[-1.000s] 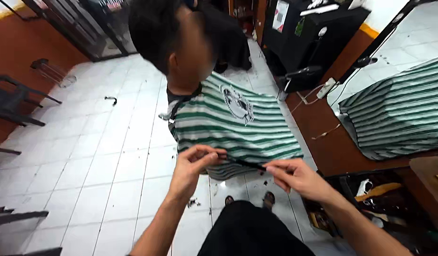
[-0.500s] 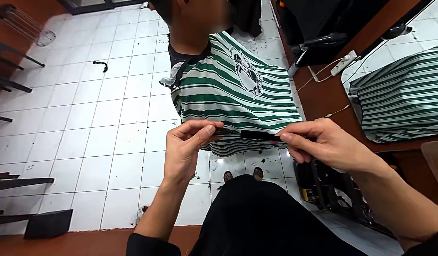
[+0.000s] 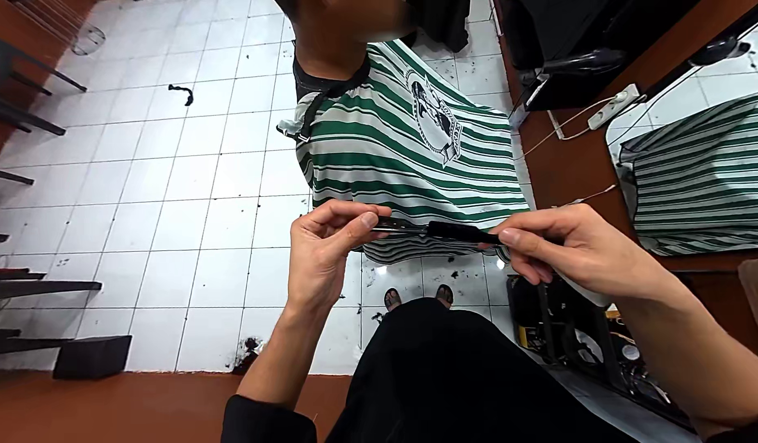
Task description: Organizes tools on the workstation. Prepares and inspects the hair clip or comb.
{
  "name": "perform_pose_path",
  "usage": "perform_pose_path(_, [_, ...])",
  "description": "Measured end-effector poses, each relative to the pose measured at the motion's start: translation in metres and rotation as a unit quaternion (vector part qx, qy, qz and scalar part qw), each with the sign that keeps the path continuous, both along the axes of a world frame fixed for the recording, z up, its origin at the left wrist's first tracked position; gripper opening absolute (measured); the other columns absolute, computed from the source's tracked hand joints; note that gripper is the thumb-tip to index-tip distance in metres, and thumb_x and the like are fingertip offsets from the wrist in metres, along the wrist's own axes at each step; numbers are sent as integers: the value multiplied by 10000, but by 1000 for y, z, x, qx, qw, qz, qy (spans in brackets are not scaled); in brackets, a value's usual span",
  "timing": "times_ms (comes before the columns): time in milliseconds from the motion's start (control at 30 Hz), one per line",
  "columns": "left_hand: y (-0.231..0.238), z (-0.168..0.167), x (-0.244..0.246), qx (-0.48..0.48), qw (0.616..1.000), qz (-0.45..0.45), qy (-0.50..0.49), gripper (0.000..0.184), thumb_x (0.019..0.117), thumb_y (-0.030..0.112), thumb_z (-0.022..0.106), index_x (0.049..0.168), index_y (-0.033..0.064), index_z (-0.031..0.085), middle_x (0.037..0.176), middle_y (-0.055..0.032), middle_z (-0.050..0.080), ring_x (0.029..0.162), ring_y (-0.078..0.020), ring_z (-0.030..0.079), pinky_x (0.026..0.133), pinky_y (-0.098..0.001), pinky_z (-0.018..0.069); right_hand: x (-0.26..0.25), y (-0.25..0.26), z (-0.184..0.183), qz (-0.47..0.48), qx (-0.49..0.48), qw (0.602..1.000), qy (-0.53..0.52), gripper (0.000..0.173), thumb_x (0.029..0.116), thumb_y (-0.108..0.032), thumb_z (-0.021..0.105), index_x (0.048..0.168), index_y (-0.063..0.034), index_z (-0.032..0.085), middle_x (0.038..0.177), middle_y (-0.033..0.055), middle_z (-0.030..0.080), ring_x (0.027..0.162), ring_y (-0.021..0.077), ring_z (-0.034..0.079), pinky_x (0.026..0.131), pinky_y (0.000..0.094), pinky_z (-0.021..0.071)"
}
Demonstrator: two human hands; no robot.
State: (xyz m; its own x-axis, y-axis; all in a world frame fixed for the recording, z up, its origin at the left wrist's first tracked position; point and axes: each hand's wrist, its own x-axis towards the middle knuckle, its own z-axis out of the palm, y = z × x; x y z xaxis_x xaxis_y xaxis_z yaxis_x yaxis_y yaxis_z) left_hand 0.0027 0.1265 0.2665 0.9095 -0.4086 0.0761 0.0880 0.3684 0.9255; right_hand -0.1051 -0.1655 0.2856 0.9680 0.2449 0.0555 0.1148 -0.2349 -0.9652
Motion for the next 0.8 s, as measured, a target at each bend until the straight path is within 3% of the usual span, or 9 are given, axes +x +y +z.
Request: perform_pose_path(800, [-8, 6, 5, 72, 996, -46, -37, 163, 946, 4, 634, 1025, 24, 775, 1000, -113, 772, 863, -183, 762, 805, -338, 645, -5, -26, -12, 7, 50, 999, 13, 260, 1071, -216, 530, 984, -84, 736, 577, -62, 588, 456, -5, 527, 437, 133, 468])
